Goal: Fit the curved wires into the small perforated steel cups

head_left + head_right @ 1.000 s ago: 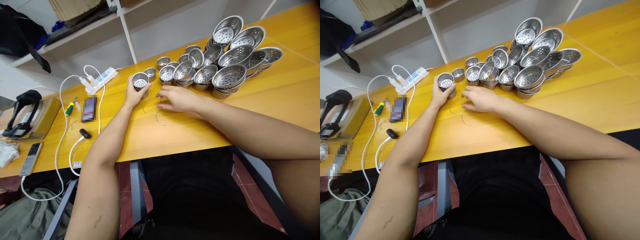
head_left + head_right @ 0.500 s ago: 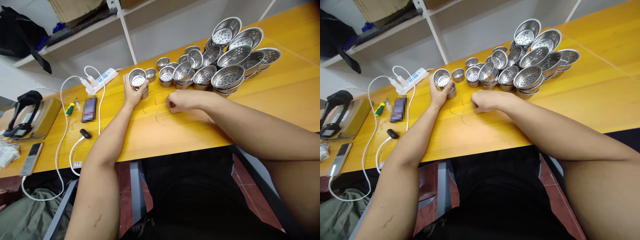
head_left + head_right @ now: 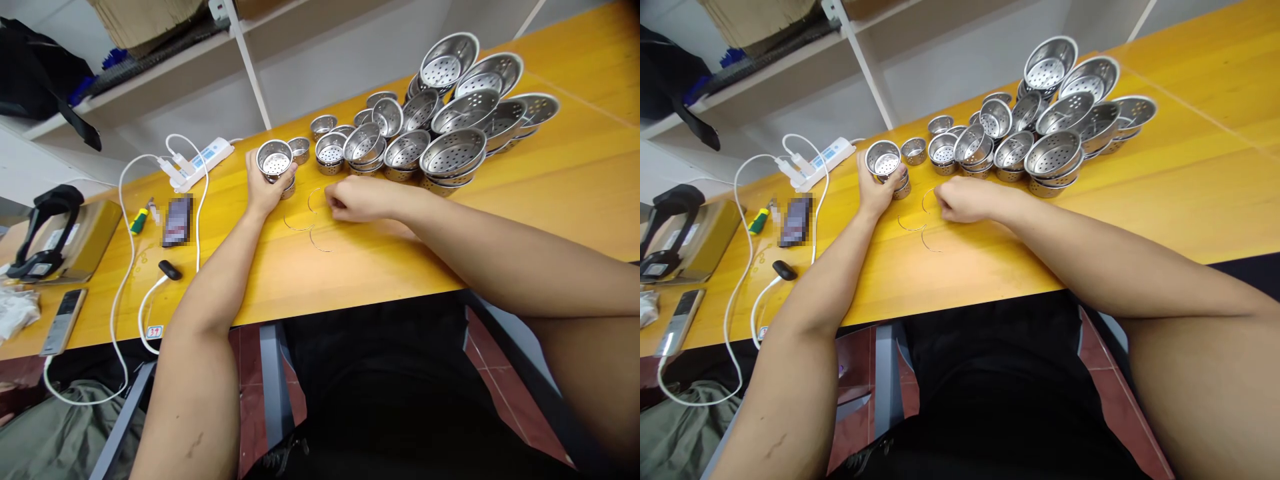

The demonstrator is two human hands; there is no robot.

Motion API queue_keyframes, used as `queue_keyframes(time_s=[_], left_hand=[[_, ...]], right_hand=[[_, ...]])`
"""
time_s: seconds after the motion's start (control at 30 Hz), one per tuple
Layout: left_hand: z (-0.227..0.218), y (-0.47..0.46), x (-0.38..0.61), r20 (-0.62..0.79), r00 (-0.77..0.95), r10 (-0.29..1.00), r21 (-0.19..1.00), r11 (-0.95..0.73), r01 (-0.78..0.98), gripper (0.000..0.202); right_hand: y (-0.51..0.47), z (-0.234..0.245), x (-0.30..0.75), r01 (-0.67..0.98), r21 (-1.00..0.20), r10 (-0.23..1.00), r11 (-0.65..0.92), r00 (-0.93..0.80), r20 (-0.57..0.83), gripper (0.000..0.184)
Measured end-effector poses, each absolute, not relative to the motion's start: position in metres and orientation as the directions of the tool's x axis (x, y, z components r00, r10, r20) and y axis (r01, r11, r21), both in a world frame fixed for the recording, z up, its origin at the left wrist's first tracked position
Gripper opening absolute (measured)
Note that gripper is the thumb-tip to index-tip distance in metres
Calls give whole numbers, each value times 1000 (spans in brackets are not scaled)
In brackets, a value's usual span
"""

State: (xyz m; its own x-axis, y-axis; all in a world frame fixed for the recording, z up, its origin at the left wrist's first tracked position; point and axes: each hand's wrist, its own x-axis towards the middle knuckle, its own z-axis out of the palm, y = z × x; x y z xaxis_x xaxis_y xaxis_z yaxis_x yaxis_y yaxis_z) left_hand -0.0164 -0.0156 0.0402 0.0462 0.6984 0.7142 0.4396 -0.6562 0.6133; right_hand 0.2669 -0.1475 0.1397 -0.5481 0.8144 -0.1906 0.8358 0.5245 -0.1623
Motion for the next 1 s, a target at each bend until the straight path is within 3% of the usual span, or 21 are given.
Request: queue_keyframes(time_s=[0.07, 0.13, 0.23, 0.43, 0.57, 0.7, 1.0], left_hand=[[40, -15, -17, 701, 54, 711, 622, -648, 439, 90], [40, -16, -16, 699, 58, 713, 623, -647, 439, 91], [40, -18, -14, 713, 53, 700, 615, -659, 433, 93], [48, -25, -11, 688, 61, 723, 628, -636, 450, 99], [50, -26, -11, 645, 84, 760, 639, -597, 485, 98], [46, -23, -12, 687, 68, 723, 626, -637, 451, 95], [52, -23, -17, 626, 191, 756, 588, -619, 520, 89]], right_hand=[[-144, 131, 267, 834, -237, 841, 498, -531, -100, 28], [-143, 120, 263, 827, -305, 865, 473, -501, -17, 47], [-142, 101, 254, 785, -330, 845, 524, -527, 90, 66], [-125, 89, 256, 604, -336, 673, 723, -726, 143, 31], [-118, 103, 269, 684, -334, 735, 649, -676, 44, 26], [-121, 120, 276, 787, -279, 798, 550, -594, -101, 15], [-132, 138, 288, 793, -150, 737, 591, -606, -300, 18]])
